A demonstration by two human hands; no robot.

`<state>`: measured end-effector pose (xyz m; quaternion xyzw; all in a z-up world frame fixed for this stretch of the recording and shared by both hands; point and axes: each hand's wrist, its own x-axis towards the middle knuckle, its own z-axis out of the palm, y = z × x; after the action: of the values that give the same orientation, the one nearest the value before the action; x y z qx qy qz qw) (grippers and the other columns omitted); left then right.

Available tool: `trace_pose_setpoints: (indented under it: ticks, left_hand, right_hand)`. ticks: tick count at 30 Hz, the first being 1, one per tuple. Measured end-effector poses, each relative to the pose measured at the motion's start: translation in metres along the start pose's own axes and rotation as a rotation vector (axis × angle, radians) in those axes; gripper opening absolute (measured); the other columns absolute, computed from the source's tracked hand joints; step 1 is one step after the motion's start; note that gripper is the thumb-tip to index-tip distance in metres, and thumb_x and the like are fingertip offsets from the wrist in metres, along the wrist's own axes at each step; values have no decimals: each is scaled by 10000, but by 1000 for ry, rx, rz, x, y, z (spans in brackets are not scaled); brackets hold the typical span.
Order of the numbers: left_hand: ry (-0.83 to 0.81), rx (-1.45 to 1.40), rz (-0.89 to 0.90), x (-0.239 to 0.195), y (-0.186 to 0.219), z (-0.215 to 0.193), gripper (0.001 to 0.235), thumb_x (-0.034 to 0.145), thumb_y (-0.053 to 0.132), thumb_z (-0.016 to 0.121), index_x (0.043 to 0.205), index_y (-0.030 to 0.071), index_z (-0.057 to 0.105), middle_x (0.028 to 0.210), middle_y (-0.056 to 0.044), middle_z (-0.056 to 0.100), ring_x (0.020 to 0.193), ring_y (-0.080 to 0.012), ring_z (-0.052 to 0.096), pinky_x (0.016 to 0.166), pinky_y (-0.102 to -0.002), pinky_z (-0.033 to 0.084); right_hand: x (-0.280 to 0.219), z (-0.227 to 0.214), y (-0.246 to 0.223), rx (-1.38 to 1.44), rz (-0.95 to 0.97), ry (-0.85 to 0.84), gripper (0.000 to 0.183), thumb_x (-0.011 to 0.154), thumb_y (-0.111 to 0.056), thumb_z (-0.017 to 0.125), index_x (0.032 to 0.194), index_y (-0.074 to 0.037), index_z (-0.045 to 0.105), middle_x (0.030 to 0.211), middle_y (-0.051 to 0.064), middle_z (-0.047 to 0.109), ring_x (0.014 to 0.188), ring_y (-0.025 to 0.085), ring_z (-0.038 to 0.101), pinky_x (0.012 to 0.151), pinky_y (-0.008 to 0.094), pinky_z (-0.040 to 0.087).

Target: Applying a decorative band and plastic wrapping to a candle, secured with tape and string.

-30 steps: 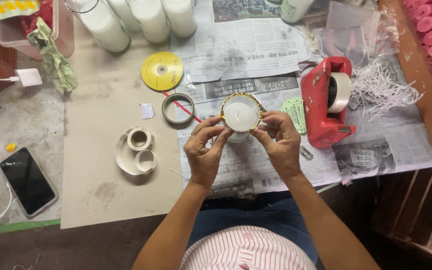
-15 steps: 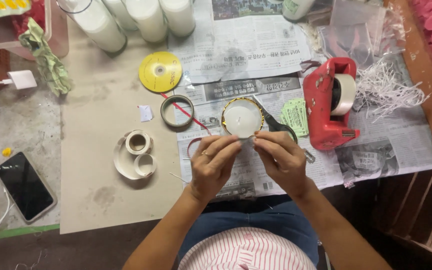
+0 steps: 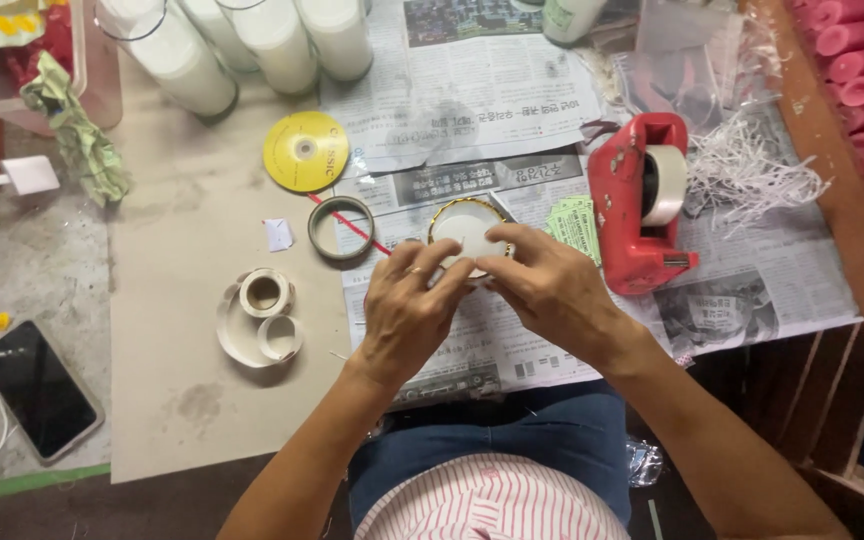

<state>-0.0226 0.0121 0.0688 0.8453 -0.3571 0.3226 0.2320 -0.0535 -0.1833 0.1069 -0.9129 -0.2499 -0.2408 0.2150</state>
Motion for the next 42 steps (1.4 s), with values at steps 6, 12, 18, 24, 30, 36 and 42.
trace_pose_setpoints:
  ticks: [6, 12, 18, 24, 30, 36, 42]
  left_hand:
    - [-158, -481, -373, -33, -36, 27, 1123, 742, 574, 847, 1563, 67, 271, 1553, -189, 414, 1444, -359, 408, 1227, -515, 338]
    - [-87, -755, -445, -24, -29, 54, 1162, 646, 344, 951, 1588, 75, 326, 1491, -236, 509, 1389, -440, 475, 1197, -521, 343]
    - [64, -391, -613, -38, 5, 64, 1402, 565, 436, 1021, 1601, 26, 170, 1382, -243, 495, 1284, -422, 514, 1164, -560, 365]
    - [-38, -527, -669, -57, 2, 27, 1362, 694, 475, 947, 1638, 101, 40, 1611, -234, 273, 1418, -445, 382, 1184, -605, 310]
    - [27, -471, -720, -75, -12, 8, 1268, 732, 336, 955, 1649, 93, 114, 1577, -210, 346, 1418, -394, 420, 1188, -500, 323]
    - [1, -523, -670, -73, -14, 13, 1178, 749, 261, 947, 1623, 28, 193, 1543, -247, 388, 1367, -421, 460, 1138, -493, 384]
    - [-52, -710, -576, -55, -14, 39, 1153, 703, 360, 953, 1600, 54, 295, 1623, -250, 330, 1500, -452, 300, 1234, -522, 263]
  right_hand:
    - [-65, -54, 43, 51, 406, 369, 241, 1003, 187, 596, 1147, 26, 702, 1156, 182, 660, 991, 262, 615, 828, 341, 527]
    - [-173, -24, 175, 401, 1122, 413, 208, 976, -184, 724, 1167, -107, 750, 944, 70, 670, 892, 127, 627, 698, 294, 592]
    - [-150, -23, 172, 450, 1244, 251, 186, 903, -258, 746, 927, -73, 755, 697, 89, 631, 602, 135, 583, 476, 297, 491]
    - [-120, -33, 153, 459, 985, 337, 65, 850, -105, 775, 832, -53, 740, 1099, 140, 680, 989, 197, 639, 893, 332, 519]
    - [-130, -58, 71, 521, 1064, 489, 136, 919, -80, 748, 800, -53, 689, 1045, 104, 660, 900, 134, 572, 844, 284, 486]
    - [-214, 18, 126, 875, 1345, 567, 86, 911, -138, 766, 930, -68, 720, 850, 41, 708, 761, 113, 700, 689, 243, 598]
    - [-228, 52, 124, 910, 1473, 449, 174, 899, -204, 812, 962, -112, 678, 916, -3, 721, 839, 108, 725, 713, 255, 609]
